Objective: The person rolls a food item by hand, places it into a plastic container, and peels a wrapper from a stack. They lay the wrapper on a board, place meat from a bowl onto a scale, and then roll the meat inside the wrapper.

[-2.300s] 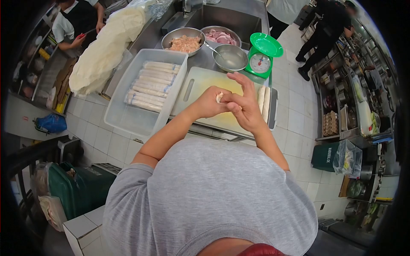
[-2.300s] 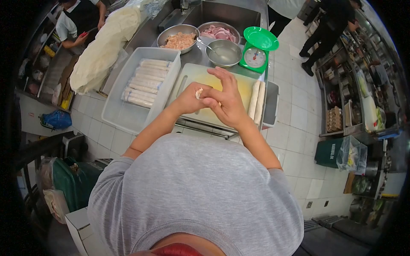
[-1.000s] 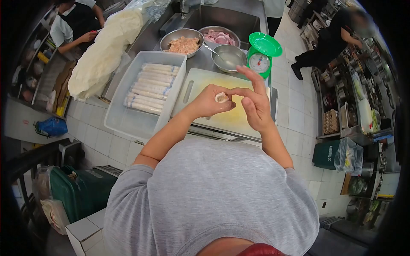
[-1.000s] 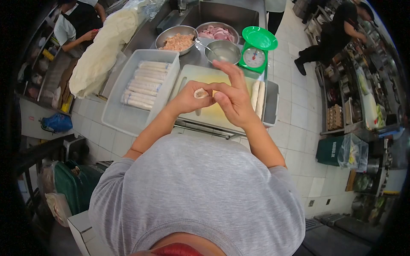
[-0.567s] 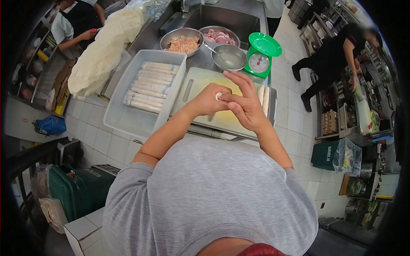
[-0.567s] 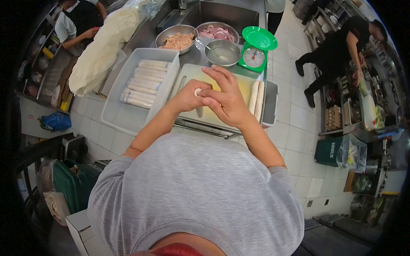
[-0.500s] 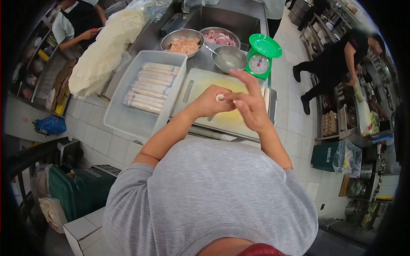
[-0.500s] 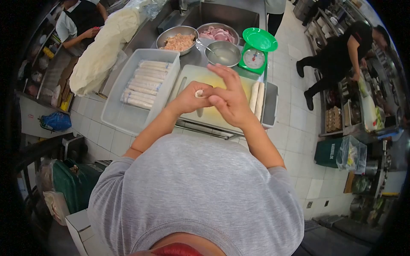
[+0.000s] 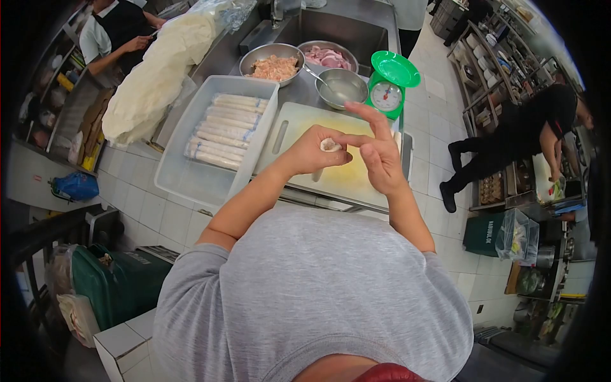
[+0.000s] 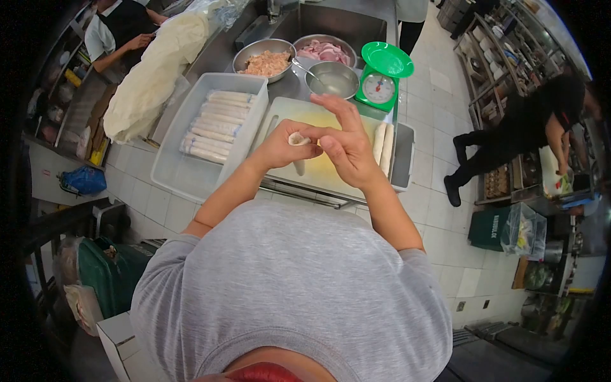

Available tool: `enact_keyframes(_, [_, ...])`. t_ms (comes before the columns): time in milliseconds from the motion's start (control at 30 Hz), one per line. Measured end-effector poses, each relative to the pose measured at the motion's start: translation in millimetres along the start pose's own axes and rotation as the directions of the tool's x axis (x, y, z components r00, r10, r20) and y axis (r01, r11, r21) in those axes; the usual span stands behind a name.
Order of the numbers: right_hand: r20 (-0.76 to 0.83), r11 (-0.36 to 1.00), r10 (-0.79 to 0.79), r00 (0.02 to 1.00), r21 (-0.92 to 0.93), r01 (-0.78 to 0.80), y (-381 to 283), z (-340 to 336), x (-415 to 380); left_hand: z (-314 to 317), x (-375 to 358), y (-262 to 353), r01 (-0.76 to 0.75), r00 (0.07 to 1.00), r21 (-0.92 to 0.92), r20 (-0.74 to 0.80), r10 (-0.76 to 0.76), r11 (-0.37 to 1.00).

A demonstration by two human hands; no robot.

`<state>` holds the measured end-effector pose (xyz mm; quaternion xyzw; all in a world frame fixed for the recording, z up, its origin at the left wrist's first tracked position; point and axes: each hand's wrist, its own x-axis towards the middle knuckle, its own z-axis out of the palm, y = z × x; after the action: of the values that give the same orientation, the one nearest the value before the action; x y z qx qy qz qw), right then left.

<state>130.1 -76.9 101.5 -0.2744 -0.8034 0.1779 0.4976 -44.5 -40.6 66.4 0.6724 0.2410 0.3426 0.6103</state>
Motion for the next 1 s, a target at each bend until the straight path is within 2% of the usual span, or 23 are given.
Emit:
enact_keyframes(67, [0.045,0.999,-0.008,0.999,0.034,0.006,4.0,4.6,-2.6,-5.2,0.5,-0.3,-0.045,0.997,0.011,0.069,0.044,0.999])
enact_keyframes(167, [0.118,0.999,-0.025,0.993,-0.027,0.029,5.8,5.5,-0.7,-2.0,1.2,4.2,-0.106,0.992,0.029,0.076,0.103,0.994])
enact_keyframes(267, [0.203,0.979,-0.063,0.977,-0.178,0.100,1.9,2.8,5.1,-0.2,3.7,-16.8,-0.176,0.984,0.084,0.043,0.173,0.981])
enact_keyframes(367, [-0.111,0.984,0.124,0.986,0.143,-0.107,-0.1,9.1,-2.7,3.7,4.1,-1.8,0.088,0.981,-0.047,-0.171,-0.095,0.995])
enact_keyframes(467, [-0.129,0.988,0.147,0.981,-0.017,-0.151,9.0,16.9,-16.8,10.3,6.2,-3.3,-0.052,0.950,-0.109,-0.313,0.016,0.993])
enact_keyframes(567, [-0.185,0.987,0.162,0.969,0.014,-0.162,7.4,30.7,-19.8,7.5,7.3,-10.1,-0.058,0.947,0.045,-0.315,0.069,0.997])
enact_keyframes(667, [-0.152,0.987,0.124,0.981,-0.079,-0.137,9.0,32.4,-17.5,7.5,8.7,-17.8,-0.112,0.949,0.006,-0.296,0.109,0.994])
enact_keyframes(700, [-0.132,0.986,0.107,0.986,-0.113,-0.122,11.1,32.1,-16.7,7.3,9.1,-19.3,-0.109,0.949,0.049,-0.294,0.118,0.993])
enact_keyframes(800, [-0.075,0.986,0.163,0.984,-0.005,-0.164,18.7,29.1,-15.0,7.3,10.3,-20.0,-0.101,0.949,0.136,-0.285,0.136,0.986])
enact_keyframes(900, [-0.062,0.931,0.284,0.957,0.256,-0.259,21.1,23.2,-13.9,8.5,10.2,-16.4,-0.072,0.958,0.101,-0.270,0.097,0.992])
enact_keyframes(1000, [-0.029,0.978,0.175,0.984,0.118,-0.170,22.7,26.3,-14.2,7.2,12.2,-9.5,0.002,0.966,-0.004,-0.258,-0.003,1.000])
